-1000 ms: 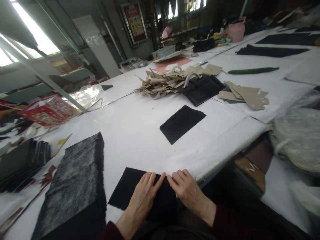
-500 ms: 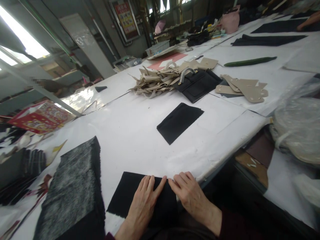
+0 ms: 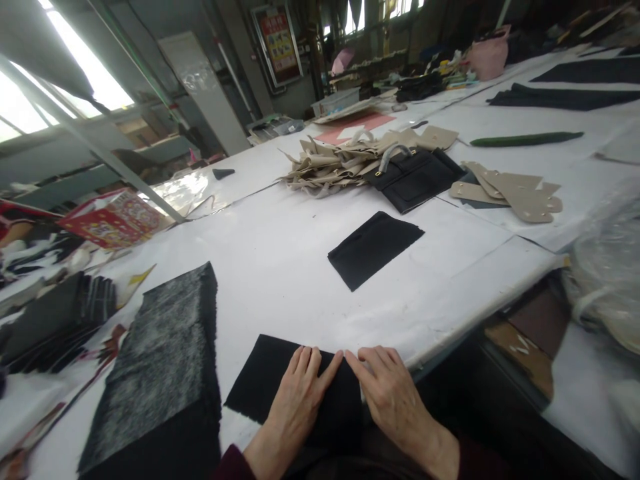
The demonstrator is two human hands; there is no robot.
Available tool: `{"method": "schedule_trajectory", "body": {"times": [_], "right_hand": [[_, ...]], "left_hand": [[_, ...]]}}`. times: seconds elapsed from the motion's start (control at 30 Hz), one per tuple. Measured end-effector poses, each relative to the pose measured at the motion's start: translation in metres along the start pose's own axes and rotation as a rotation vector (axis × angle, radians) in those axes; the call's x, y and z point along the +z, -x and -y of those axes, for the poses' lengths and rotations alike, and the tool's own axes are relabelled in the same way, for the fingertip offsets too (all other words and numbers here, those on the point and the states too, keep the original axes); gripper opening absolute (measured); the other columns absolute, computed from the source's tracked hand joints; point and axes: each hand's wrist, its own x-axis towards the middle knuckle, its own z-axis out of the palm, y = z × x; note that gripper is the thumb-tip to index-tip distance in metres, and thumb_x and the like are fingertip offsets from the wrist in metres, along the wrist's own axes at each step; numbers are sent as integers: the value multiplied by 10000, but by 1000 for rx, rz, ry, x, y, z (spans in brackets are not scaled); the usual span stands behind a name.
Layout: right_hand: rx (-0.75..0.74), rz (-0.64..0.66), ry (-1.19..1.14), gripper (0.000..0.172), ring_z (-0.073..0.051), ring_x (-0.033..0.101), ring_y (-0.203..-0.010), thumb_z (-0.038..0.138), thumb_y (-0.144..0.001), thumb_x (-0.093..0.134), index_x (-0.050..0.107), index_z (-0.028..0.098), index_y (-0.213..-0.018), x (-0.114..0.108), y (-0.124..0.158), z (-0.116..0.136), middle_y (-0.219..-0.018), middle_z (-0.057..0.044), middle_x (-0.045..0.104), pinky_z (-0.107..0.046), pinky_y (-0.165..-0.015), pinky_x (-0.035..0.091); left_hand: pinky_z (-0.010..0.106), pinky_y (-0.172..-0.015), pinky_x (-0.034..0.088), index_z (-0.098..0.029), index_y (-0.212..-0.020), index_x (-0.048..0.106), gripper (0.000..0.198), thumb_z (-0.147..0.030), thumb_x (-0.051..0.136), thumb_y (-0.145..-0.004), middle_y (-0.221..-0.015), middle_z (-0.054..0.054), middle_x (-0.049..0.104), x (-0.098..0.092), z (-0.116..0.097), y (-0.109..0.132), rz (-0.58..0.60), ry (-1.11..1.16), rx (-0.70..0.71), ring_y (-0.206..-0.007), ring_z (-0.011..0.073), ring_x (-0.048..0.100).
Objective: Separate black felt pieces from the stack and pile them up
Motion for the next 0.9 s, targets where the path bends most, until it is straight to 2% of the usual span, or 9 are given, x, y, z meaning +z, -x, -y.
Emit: {"method": "schedule_trajectory", "body": {"times": [0.17,0.3,0.4,0.5,0.57,0.67,0.77,0.83,0.9], "right_hand": [[-23,56,78,354,-238,513,-955,149,-962,482,519,135,-1314,8,-4,8,-1042,-98,592,-414,-868,391],[-35,72,94,348,-248,511,-970,154,-963,482,516,127,-1308,8,-5,8,-1070,-97,593,-432,-881,380],[-39,88,92,344,-252,512,-965,163,-972,461,512,134,-1311,6,-5,8,-1065,-96,594,-439,-881,374],[-29,102,82,349,-255,513,-960,171,-974,453,507,151,-1318,5,-5,9,-1066,-95,589,-443,-872,374],[-9,115,69,343,-255,514,-951,177,-968,465,517,167,-1306,4,-6,10,-1058,-88,585,-444,-863,377],[46,151,22,263,-243,517,-913,183,-951,495,582,209,-1198,0,-15,11,-990,-61,580,-425,-828,388],[89,159,-69,232,-231,524,-919,173,-932,513,609,244,-1131,-1,-31,13,-1001,-48,586,-400,-820,400],[92,131,-139,339,-232,528,-987,153,-907,532,575,261,-1225,4,-41,14,-1104,-53,593,-399,-868,405],[82,123,-207,510,-238,527,-1049,123,-851,565,512,269,-1336,13,-46,11,-1187,-58,592,-405,-918,404]], "left_hand": [[466,-1076,377,-251,-1542,201,736,-88,458,-873,-1317,126,510,1,3,5,20,71,-26,-1219,284,479],[449,-1136,290,-256,-1524,261,719,-59,420,-852,-1433,74,461,2,13,16,29,145,-42,-1277,265,426],[445,-1139,273,-235,-1503,314,725,-14,399,-817,-1450,56,462,3,31,25,43,159,-78,-1275,263,427],[438,-1102,315,-229,-1460,394,705,23,384,-802,-1398,64,508,2,58,31,59,182,-178,-1220,254,476],[415,-1055,361,-241,-1382,491,575,-17,385,-864,-1329,64,552,-1,76,29,55,242,-252,-1163,239,518],[386,-966,416,-249,-1224,594,302,-213,460,-955,-1222,61,590,-7,94,19,28,364,-341,-1085,234,553],[355,-870,433,-237,-1035,625,147,-276,574,-903,-1092,46,610,-14,97,7,51,476,-333,-995,232,566],[336,-828,421,-222,-906,607,40,-232,584,-875,-1016,37,611,-18,94,3,76,527,-300,-940,222,565],[331,-810,407,-213,-856,577,40,-217,550,-885,-954,33,616,-21,90,2,93,573,-285,-898,215,564]]}}
